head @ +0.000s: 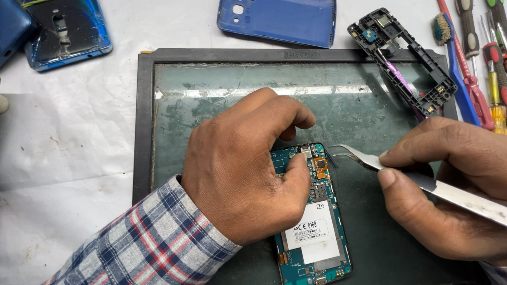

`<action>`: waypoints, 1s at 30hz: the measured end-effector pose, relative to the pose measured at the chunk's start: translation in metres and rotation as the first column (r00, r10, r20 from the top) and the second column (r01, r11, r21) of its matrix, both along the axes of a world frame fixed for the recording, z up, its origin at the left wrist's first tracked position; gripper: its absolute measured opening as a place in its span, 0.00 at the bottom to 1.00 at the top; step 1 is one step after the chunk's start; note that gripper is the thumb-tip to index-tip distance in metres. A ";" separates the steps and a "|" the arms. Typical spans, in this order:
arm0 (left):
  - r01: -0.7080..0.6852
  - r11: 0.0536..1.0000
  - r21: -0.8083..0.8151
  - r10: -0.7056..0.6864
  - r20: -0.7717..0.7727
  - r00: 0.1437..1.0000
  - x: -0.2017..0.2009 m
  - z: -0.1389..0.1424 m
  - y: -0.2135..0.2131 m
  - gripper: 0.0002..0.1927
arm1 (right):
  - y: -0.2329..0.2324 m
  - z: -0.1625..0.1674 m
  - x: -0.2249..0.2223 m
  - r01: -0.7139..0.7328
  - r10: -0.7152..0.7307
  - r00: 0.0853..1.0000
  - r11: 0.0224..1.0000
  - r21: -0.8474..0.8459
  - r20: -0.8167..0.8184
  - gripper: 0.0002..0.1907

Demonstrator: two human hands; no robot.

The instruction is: The person uses a small screwdriver to unscrew the back of a smartphone, then removes the back cover and lifts out the internal frame. They work on the exposed circuit board, using tweezers to handle a small flex cable and small components, and hold the frame while continuing to work on it.

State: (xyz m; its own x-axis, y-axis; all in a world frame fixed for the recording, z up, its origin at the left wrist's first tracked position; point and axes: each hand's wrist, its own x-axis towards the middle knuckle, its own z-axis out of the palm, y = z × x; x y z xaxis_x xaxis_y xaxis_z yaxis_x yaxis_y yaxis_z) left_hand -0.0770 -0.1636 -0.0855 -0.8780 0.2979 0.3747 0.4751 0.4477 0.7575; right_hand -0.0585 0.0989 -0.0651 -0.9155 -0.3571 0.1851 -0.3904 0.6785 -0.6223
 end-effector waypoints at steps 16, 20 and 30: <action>0.003 1.000 -0.012 -0.003 0.002 1.000 0.000 -0.002 0.000 0.17 | 0.005 -0.006 -0.001 -0.050 0.048 0.998 0.997 -0.055 -0.041 0.11; 0.002 1.000 -0.010 -0.002 0.003 1.000 0.000 -0.002 -0.001 0.17 | 0.004 -0.004 0.000 -0.083 0.082 0.996 0.996 -0.029 -0.046 0.11; 0.009 1.000 -0.004 -0.009 0.025 1.000 -0.001 -0.002 0.000 0.17 | 0.003 -0.002 -0.001 -0.084 0.083 0.996 0.996 -0.034 -0.043 0.11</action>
State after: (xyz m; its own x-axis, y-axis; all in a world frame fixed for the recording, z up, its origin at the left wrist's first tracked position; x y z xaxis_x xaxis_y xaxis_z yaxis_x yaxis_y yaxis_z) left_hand -0.0777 -0.1637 -0.0872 -0.8843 0.3074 0.3514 0.4602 0.4469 0.7672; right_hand -0.0593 0.1020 -0.0668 -0.8742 -0.4244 0.2360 -0.4705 0.6202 -0.6277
